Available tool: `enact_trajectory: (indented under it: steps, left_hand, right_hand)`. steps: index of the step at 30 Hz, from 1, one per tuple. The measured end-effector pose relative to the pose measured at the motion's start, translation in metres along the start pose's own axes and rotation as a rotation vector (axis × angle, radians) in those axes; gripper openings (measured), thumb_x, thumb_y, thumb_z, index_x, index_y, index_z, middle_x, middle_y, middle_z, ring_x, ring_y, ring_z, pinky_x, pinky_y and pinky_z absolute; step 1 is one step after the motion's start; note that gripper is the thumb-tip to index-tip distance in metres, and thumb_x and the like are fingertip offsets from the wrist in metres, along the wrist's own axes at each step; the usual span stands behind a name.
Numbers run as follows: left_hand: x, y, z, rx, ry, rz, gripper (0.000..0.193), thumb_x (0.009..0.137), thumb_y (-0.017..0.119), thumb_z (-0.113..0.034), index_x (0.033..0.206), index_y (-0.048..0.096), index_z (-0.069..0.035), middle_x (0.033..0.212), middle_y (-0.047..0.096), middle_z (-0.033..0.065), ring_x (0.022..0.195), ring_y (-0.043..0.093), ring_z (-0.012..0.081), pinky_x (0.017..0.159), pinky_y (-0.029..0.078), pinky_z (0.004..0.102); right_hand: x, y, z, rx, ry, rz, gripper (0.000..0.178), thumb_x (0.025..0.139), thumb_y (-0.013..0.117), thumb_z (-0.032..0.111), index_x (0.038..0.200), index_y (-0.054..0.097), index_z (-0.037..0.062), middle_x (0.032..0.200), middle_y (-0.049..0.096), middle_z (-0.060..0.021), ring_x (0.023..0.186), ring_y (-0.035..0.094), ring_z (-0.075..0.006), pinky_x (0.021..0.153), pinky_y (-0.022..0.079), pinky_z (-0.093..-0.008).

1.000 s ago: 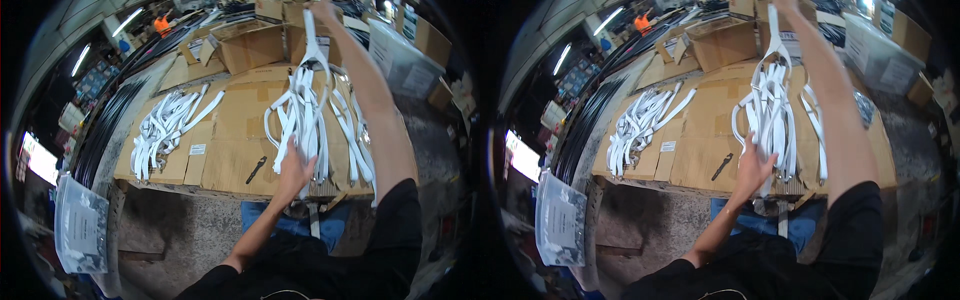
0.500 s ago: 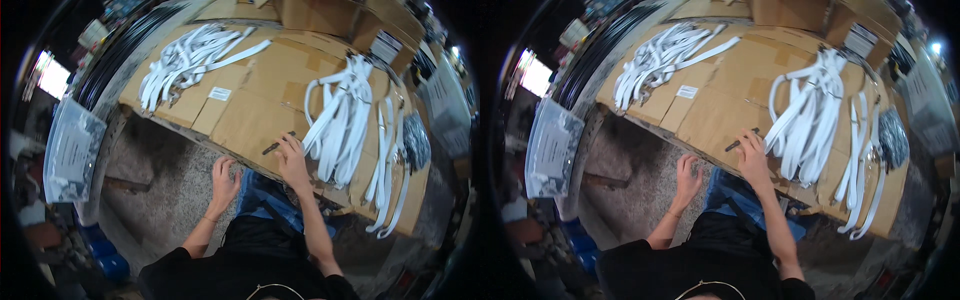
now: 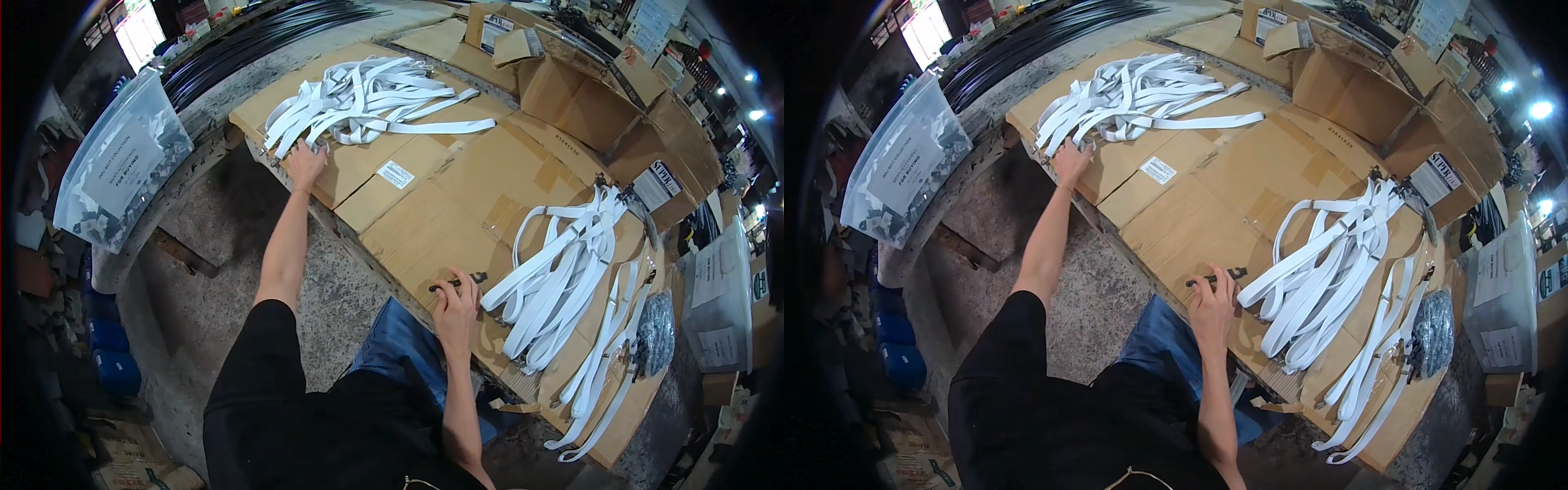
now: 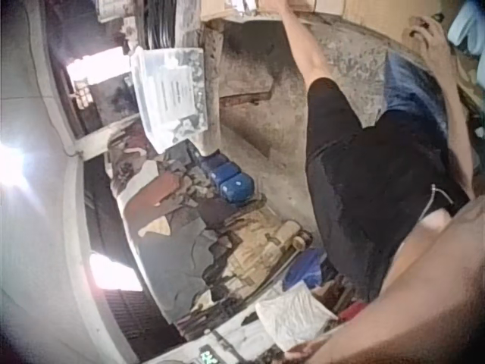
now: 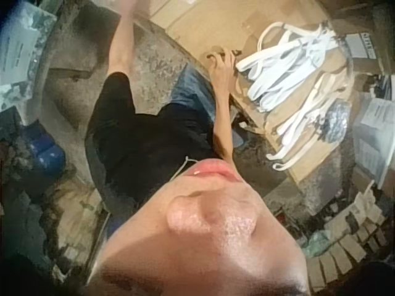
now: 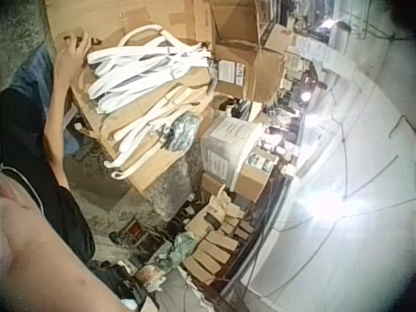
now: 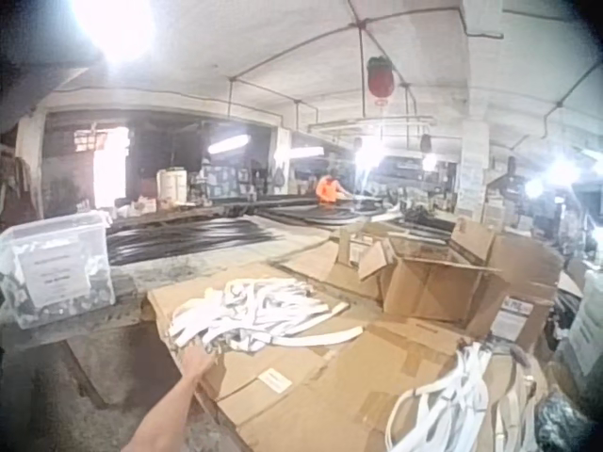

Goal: Assembling white webbing straps with black plastic buckles and metal clips.

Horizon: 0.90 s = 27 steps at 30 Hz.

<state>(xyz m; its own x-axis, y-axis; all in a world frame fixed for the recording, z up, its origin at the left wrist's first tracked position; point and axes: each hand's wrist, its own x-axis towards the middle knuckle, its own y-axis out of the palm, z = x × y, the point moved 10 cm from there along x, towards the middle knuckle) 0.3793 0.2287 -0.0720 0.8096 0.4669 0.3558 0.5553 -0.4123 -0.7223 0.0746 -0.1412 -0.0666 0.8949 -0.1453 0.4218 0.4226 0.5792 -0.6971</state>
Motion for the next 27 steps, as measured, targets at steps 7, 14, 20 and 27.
enact_trajectory:
  steps: [7,14,20,27]
  left_hand:
    - [-0.024,-0.036,-0.026,-0.130,0.203,0.003,0.030,0.073,0.070,-0.019,0.092,0.060,0.002,0.091,0.053,0.0174,0.088,0.054,0.0352,0.077,0.044,0.0421]
    - [-0.217,-0.119,-0.127,-0.415,0.636,0.079,0.028,0.063,0.075,-0.007,0.080,0.054,0.002,0.093,0.053,0.0127,0.081,0.054,0.0239,0.066,0.044,0.0337]
    - [-0.293,-0.112,-0.105,-0.688,0.097,0.407,0.019,0.074,0.072,-0.007,0.081,0.056,0.001,0.078,0.056,0.0020,0.063,0.052,0.0065,0.054,0.041,0.0218]
    - [-0.285,-0.134,-0.115,-0.769,0.159,0.381,0.015,0.080,0.067,-0.005,0.089,0.059,0.003,0.079,0.058,0.0018,0.062,0.051,0.0029,0.052,0.040,0.0187]
  right_hand:
    - [0.000,-0.007,0.014,-0.057,-0.096,0.048,0.017,0.077,0.062,0.011,0.093,0.065,0.0072,0.112,0.055,-0.0074,0.107,0.048,-0.0283,0.092,0.036,-0.0416]
    - [-0.013,-0.010,0.012,-0.010,-0.119,0.034,0.013,0.077,0.063,0.014,0.088,0.062,0.0077,0.099,0.055,-0.0076,0.090,0.050,-0.0280,0.077,0.041,-0.0394]
    - [-0.016,-0.034,0.020,0.146,-0.211,-0.223,0.010,0.077,0.061,0.004,0.086,0.059,0.0038,0.083,0.057,-0.0094,0.080,0.052,-0.0293,0.070,0.042,-0.0393]
    - [-0.041,-0.077,0.008,0.634,0.217,-0.493,0.022,0.083,0.060,0.000,0.105,0.057,-0.0009,0.079,0.056,-0.0093,0.071,0.057,-0.0166,0.058,0.047,-0.0272]
